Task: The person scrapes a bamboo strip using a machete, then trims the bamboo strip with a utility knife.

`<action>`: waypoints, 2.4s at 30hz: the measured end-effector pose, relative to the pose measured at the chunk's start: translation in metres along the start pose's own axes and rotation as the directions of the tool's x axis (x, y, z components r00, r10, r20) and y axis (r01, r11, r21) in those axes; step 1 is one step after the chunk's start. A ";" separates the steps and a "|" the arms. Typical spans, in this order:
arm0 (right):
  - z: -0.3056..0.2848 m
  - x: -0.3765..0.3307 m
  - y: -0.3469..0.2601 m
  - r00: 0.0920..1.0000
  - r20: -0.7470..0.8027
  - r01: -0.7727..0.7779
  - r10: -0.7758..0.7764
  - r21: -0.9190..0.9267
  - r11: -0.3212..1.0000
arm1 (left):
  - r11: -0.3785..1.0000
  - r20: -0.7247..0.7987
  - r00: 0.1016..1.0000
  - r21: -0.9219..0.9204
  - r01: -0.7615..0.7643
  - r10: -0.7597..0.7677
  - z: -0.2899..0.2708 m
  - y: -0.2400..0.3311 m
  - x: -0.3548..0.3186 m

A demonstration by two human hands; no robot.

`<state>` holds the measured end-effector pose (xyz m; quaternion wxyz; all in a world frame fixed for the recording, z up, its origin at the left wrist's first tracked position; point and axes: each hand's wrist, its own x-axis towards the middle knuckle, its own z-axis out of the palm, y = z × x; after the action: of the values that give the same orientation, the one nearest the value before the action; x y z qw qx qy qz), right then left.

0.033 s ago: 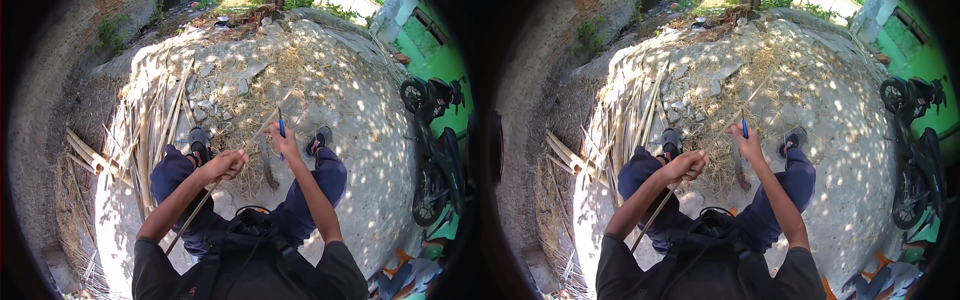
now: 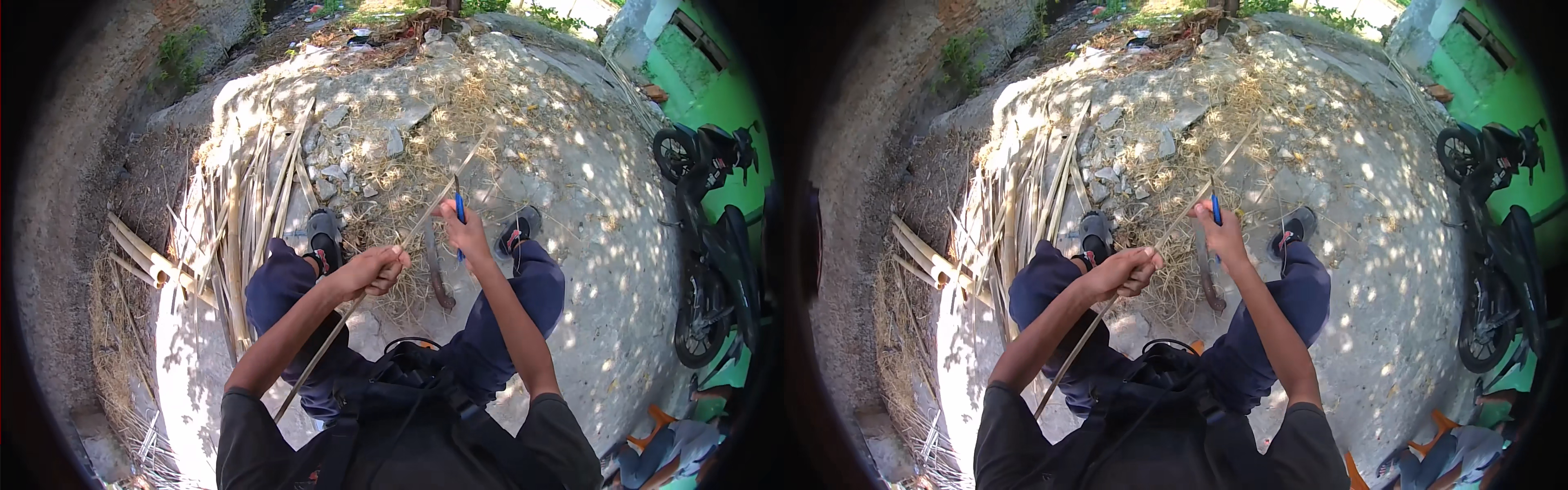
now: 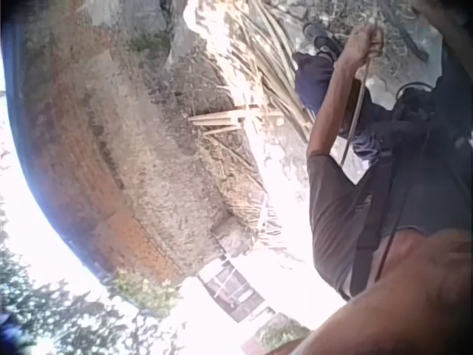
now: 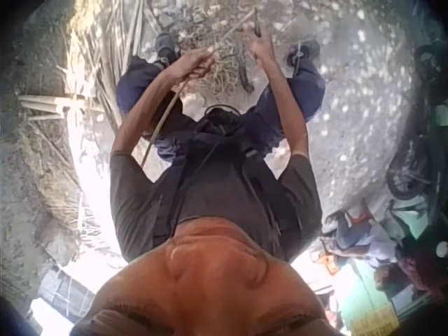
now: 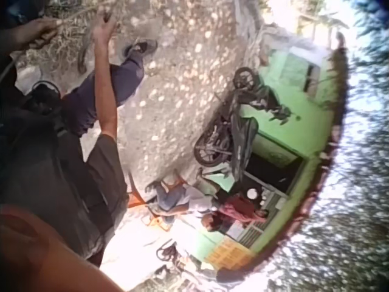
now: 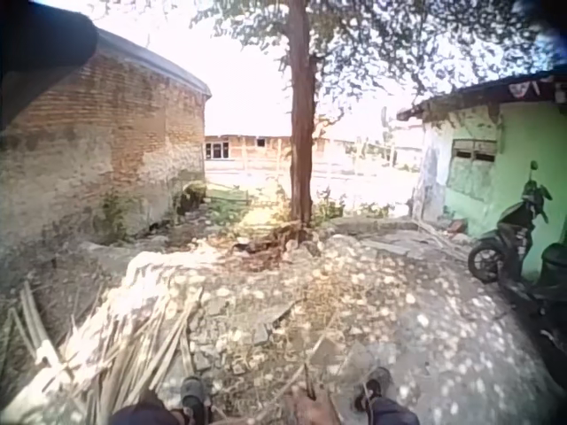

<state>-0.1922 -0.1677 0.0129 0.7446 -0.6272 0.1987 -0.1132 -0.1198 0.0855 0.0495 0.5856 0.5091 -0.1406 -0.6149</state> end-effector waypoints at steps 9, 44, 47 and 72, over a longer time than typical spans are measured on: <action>-0.015 0.016 0.017 0.995 0.061 -0.093 0.079 0.296 0.951 | 0.970 -0.092 0.994 0.240 -0.036 0.060 0.019 -0.012 0.028; -0.006 0.018 0.029 0.989 -0.145 -0.030 0.035 0.038 0.999 | 0.947 -0.312 0.925 0.297 -0.120 0.215 0.011 -0.058 0.045; -0.004 0.015 0.026 0.969 -0.152 0.155 -0.194 -0.237 0.959 | 0.978 -0.298 0.932 0.085 -0.190 0.207 0.009 -0.056 0.047; 0.014 -0.032 0.038 0.874 0.284 0.470 -0.393 -0.700 0.538 | 0.980 -0.268 0.955 -0.116 -0.161 0.125 0.008 -0.038 0.032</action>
<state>-0.2174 -0.1350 -0.0178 0.3744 -0.9107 0.0319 -0.1716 -0.1412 0.0646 0.0089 0.6754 0.5323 -0.0569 -0.5072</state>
